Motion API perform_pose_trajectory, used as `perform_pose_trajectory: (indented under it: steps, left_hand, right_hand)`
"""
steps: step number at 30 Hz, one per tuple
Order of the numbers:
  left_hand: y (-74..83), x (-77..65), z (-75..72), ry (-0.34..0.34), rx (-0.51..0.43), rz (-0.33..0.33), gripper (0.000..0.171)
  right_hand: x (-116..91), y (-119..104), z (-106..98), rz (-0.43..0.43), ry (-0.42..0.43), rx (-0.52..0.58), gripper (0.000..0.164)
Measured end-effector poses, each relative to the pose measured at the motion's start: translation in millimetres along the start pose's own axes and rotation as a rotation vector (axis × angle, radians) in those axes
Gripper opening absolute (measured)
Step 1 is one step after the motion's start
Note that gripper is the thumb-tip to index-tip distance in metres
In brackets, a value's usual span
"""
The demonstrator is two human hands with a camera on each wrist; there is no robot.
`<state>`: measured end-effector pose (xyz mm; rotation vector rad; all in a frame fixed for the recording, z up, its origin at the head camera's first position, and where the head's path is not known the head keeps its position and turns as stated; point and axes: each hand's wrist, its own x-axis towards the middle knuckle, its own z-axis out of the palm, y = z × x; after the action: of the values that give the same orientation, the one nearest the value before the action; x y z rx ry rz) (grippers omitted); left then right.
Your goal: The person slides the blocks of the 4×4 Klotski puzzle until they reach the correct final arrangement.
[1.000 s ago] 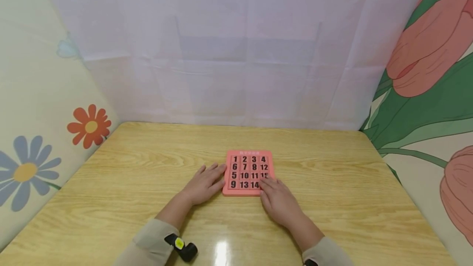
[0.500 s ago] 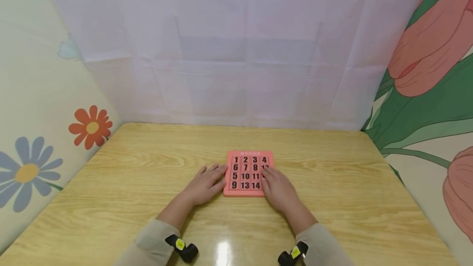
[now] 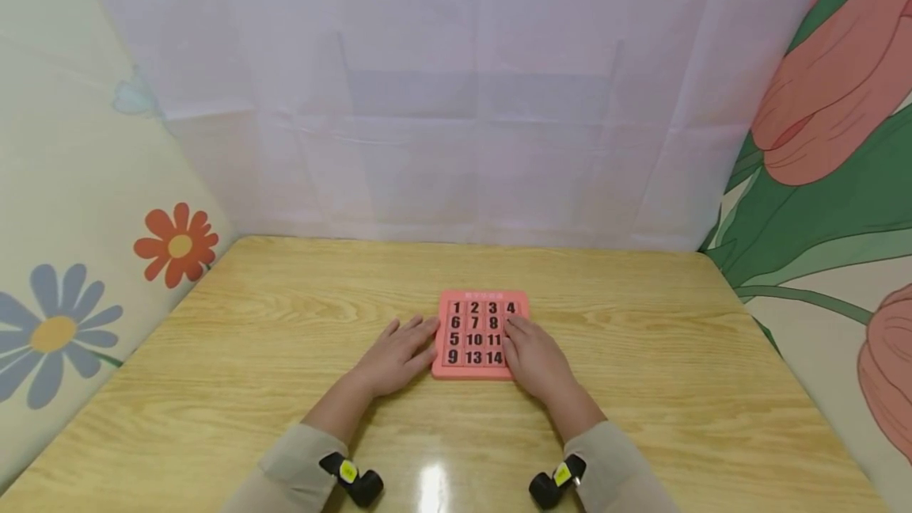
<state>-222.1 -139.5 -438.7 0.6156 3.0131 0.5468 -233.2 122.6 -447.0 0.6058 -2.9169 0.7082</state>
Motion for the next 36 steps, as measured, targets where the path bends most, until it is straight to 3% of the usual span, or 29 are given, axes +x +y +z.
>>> perform_pose_trajectory:
  steps: [36]
  left_hand:
    - [4.7,-1.1,-4.2,-0.012,-0.015,-0.014,0.056]
  right_hand:
    - [-20,-7,-3,0.013,-0.026,-0.015,0.046]
